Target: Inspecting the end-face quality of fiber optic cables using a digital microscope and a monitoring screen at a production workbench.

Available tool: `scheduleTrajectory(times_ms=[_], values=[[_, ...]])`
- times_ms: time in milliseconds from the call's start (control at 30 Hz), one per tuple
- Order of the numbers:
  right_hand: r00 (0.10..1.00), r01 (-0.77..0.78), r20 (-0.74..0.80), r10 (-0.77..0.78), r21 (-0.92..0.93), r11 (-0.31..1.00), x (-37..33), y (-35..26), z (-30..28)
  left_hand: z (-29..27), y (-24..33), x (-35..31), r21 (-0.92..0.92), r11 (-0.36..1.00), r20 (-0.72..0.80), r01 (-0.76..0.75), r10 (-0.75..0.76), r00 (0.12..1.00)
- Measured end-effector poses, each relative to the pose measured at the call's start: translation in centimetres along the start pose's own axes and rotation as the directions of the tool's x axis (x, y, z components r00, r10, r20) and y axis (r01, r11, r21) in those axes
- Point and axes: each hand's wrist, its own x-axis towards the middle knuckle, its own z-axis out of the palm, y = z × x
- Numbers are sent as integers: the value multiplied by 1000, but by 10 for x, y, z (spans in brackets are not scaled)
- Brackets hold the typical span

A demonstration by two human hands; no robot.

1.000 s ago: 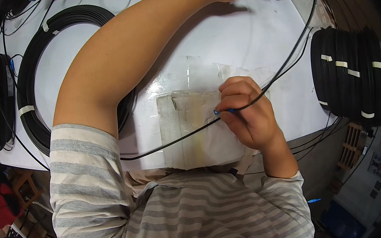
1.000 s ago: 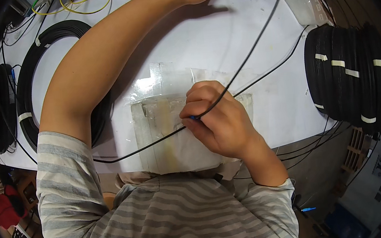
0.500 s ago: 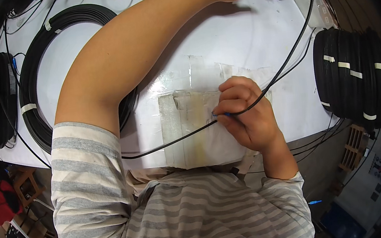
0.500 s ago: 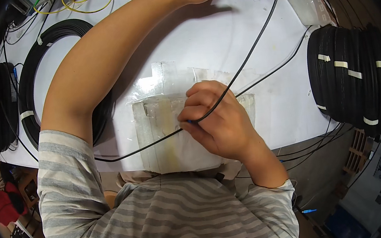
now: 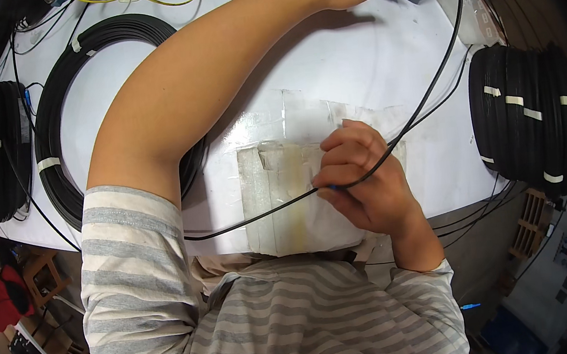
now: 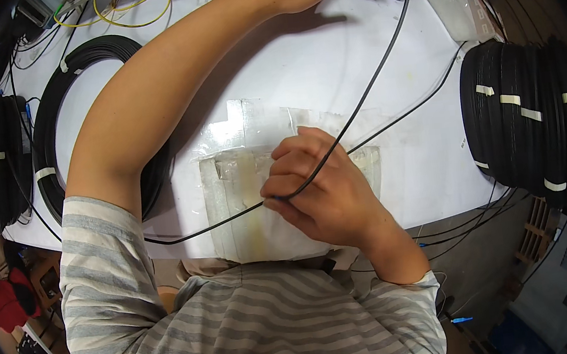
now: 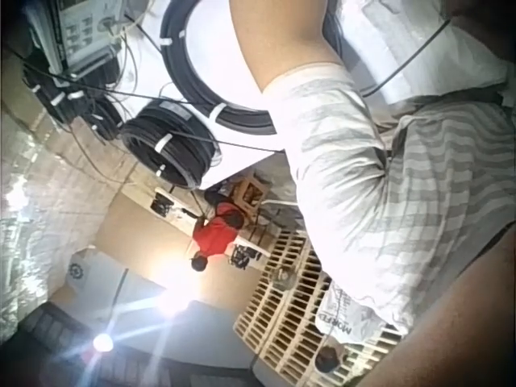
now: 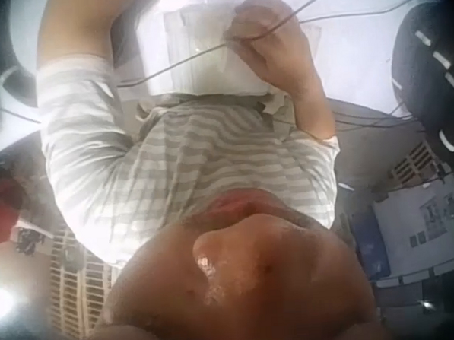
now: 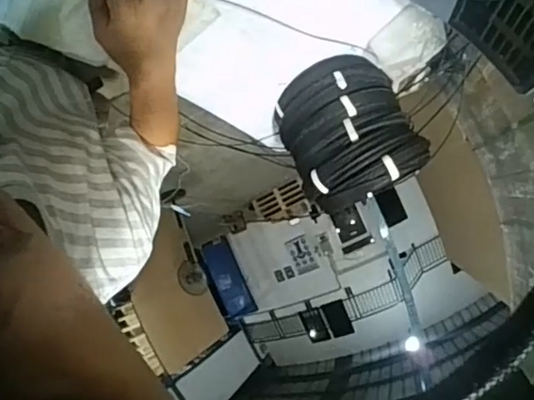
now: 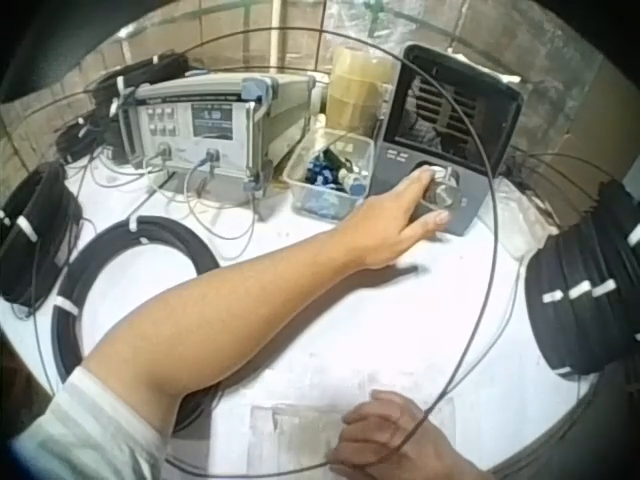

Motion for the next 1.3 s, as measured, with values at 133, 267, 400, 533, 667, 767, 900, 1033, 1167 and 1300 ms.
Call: scheduleTrajectory(times_ms=[133,267,400,533,667,767,900,1033,1167,1300], values=[[1000,-28,-13,28,-17,999,-4,3,-2,-11,21,2,-39,997,106,60,-56,993],[999,-32,13,33,-57,998,-3,-2,-3,-9,19,1,-28,998,80,64,-61,995],[998,-61,-27,60,-59,996,-2,0,-1,-9,14,-2,-14,998,59,57,-56,997],[999,-47,-13,46,-57,997,-4,1,-3,-6,17,2,-14,999,65,40,-39,997],[998,-59,3,60,-82,995,-2,-2,-3,-7,16,1,-21,998,67,52,-50,996],[998,-61,-4,61,-100,993,-3,-1,-2,-5,13,0,-6,999,58,38,-37,998],[998,-56,10,57,-88,995,-4,-3,-2,-7,16,1,-16,999,57,33,-32,998],[994,-87,-68,80,-101,991,-4,-1,-1,-4,13,1,26,1000,15,-1,0,1000],[998,-61,-21,59,-96,994,-5,0,-2,-11,23,1,4,999,81,54,-54,995],[999,-45,14,46,-80,996,-3,-4,-1,-10,18,0,8,998,88,68,-68,994]])
